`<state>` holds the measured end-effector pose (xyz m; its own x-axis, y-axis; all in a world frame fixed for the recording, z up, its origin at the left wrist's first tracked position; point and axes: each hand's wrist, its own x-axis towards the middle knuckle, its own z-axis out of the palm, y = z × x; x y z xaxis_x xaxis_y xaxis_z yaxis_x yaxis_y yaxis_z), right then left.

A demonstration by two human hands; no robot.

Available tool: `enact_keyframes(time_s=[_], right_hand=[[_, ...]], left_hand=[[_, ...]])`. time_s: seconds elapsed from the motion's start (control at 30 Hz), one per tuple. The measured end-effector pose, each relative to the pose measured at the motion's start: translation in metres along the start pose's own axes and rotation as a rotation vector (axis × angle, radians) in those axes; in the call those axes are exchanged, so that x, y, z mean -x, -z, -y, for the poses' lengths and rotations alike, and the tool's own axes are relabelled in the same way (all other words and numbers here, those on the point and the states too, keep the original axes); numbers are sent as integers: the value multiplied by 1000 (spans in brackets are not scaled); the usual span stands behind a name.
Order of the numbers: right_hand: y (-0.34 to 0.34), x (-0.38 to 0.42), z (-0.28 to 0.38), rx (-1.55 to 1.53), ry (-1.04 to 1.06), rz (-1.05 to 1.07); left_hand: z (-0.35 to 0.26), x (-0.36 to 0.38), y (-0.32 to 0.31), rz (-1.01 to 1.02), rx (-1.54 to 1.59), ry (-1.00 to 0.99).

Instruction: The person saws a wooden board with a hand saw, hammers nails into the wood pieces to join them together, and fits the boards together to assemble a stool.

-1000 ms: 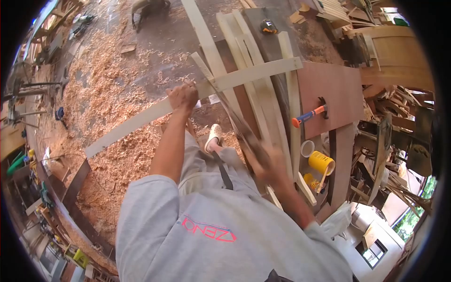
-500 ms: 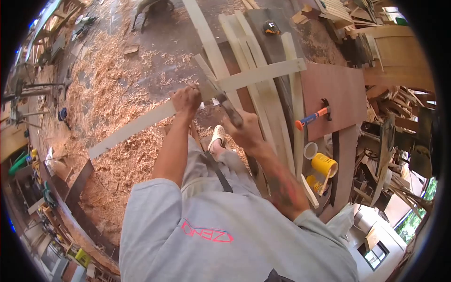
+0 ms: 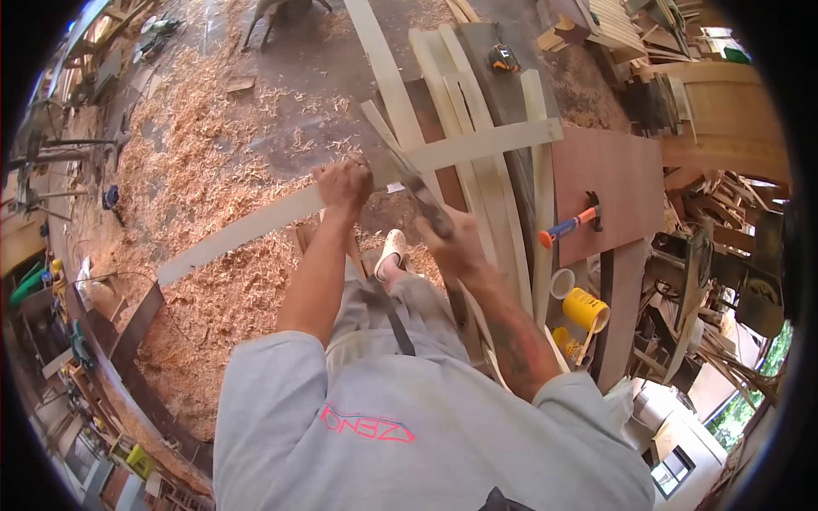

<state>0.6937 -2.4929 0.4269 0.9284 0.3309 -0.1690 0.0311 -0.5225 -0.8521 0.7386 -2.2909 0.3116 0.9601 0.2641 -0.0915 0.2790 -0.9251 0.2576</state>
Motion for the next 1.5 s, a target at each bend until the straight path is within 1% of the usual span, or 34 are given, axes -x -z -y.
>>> enact_keyframes(time_s=[0.03,0.1,0.13,0.17,0.2,0.23,0.33,0.47,0.5,0.53,0.57,0.6,0.63,0.67,0.7,0.73,0.77,0.8,0.83,0.93,1.07,1.1,1.13,1.17,1.2,1.23,1.27,1.33,1.37,1.4,1.43,1.47,1.5], right_hand=[[-1,5,-2,-2,-6,-13],[5,31,-5,175,169,-38],[23,69,-6,261,302,-25],[46,115,10,271,253,-32],[79,161,31,380,135,103],[107,199,53,392,83,179],[110,192,54,458,92,169],[92,173,36,566,107,126],[56,122,6,390,120,19],[28,60,-13,55,124,-24],[1,11,-25,152,215,-47],[-11,-15,-5,19,-91,7],[-10,-10,-6,14,-92,-9],[-4,4,-10,131,94,-38],[5,22,-11,249,280,-69],[28,64,0,221,300,-53],[58,113,21,255,123,50],[87,165,36,352,104,80],[112,200,56,367,100,95],[112,187,53,389,112,87],[77,157,24,402,129,61],[43,102,-5,245,256,-16],[15,55,-26,188,245,-36],[-5,17,-30,146,236,-37],[-7,14,-20,144,232,-42],[0,10,-3,84,70,-16],[7,14,7,26,-99,16],[36,88,-5,76,163,-9],[66,132,21,283,172,5],[99,187,23,453,77,172],[121,208,56,452,65,165],[122,205,56,456,67,170],[122,199,53,454,69,175]], left_hand=[[0,-3,1,3,-1,-14],[1,1,0,-46,13,-41],[2,-2,-5,-78,65,-12],[-1,-3,-3,-72,77,-19],[-4,0,1,-27,32,24],[-7,-2,6,4,-12,68],[-9,-2,9,13,-37,45],[-11,-4,11,39,-58,30],[-7,-8,13,28,-66,35],[-6,-9,17,62,-37,3],[-8,-3,17,107,-5,-31],[-7,-1,16,110,-12,-35],[-4,-6,15,78,89,-9],[-3,-5,13,53,203,28],[-1,-4,11,55,210,19],[1,-12,9,57,177,11],[1,-10,4,82,145,8],[0,-2,4,108,153,8],[-3,-6,10,135,148,36],[-8,-9,15,148,134,74],[-2,-12,-1,130,107,67],[1,-15,2,122,98,72],[2,-15,7,133,132,71],[0,-10,8,157,170,67],[3,-9,5,159,166,61],[9,-15,1,163,138,-1],[9,-13,-2,176,114,-60],[4,-17,10,201,81,-71],[2,-12,14,254,47,-70],[-3,-6,19,276,55,-73],[-9,-10,27,278,101,6],[-12,-12,33,280,141,88],[-13,-12,33,271,141,96]])
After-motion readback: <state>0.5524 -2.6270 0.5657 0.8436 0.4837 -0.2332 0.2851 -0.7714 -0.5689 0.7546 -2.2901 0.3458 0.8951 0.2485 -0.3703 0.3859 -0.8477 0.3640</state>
